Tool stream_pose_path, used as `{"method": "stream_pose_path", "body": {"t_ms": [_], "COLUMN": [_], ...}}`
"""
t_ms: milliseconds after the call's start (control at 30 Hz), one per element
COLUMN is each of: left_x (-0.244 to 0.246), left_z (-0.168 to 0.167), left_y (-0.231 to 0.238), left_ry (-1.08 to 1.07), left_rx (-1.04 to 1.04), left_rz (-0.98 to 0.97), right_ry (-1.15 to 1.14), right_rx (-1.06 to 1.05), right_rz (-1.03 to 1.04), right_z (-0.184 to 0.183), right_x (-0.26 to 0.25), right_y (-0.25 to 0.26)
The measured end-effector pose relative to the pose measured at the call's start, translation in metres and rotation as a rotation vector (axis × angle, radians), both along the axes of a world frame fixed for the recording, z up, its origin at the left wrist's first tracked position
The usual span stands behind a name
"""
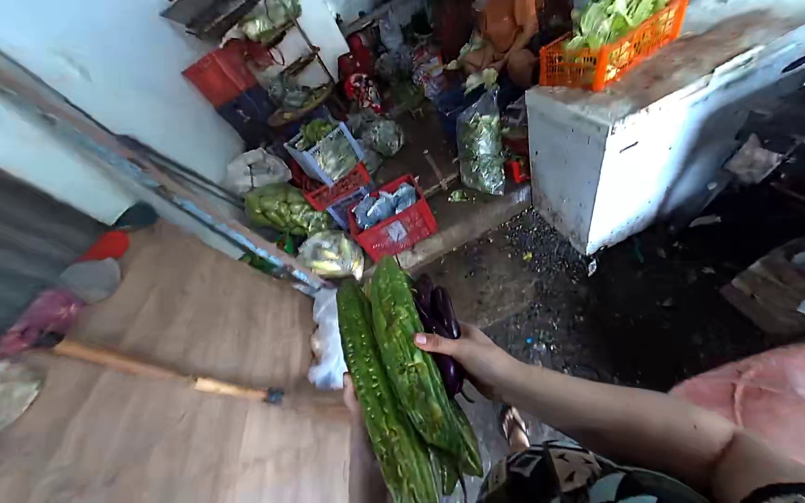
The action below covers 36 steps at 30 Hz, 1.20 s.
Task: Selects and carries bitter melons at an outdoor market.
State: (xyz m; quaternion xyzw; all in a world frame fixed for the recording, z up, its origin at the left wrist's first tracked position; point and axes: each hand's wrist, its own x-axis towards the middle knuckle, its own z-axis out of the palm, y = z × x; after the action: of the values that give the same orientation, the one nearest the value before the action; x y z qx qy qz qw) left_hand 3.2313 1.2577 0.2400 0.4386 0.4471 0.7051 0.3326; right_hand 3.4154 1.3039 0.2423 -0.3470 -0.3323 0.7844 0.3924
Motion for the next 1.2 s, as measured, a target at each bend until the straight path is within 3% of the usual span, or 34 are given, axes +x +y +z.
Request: {"method": "stream_pose_path", "body": {"t_ms": [100, 133, 233, 367, 500, 700, 933, 1000, 1133, 1200], "left_x": [0.045, 0.047, 0.05, 0.086, 0.128, 0.192, 0.242, 0.257, 0.293, 0.314], "left_z": [0.082, 0.089, 0.051, 0.03, 0.014, 0.032, 0.071, 0.072, 0.055, 0.053], "left_y": [0.099, 0.132, 0.249, 0.378, 0.489, 0.665, 0.809, 0.855, 0.953, 1.0], "left_ry": [-0.094, -0.142, -0.25, -0.328, -0.378, -0.358, -0.211, -0.157, -0.292, -0.276], "left_rx": [-0.391, -0.403, -0.161, -0.194, -0.308, -0.266, -0.341, -0.347, -0.418, -0.471], "left_rz": [0.024, -0.08, -0.376, -0.594, -0.619, -0.673, -0.664, -0.739, -1.018, -1.062], "right_ry": [-0.001, 0.0, 0.004, 0.025, 0.021, 0.04, 0.098, 0.113, 0.086, 0.067], "right_rx": [-0.015, -0.015, -0.005, -0.039, -0.077, -0.077, -0.065, -0.051, -0.016, -0.006], "right_rz": [-0.114, -0.152, -0.282, -0.419, -0.431, -0.402, -0.459, -0.527, -0.707, -0.798], "right_z": [0.016, 0.023, 0.034, 0.027, 0.007, 0.022, 0.041, 0.037, 0.029, 0.026], "right_x": [0.012, 0.018, 0.045, 0.085, 0.127, 0.194, 0.241, 0.255, 0.288, 0.301], "right_y": [0.098, 0.128, 0.211, 0.312, 0.424, 0.604, 0.738, 0.77, 0.834, 0.871]}}
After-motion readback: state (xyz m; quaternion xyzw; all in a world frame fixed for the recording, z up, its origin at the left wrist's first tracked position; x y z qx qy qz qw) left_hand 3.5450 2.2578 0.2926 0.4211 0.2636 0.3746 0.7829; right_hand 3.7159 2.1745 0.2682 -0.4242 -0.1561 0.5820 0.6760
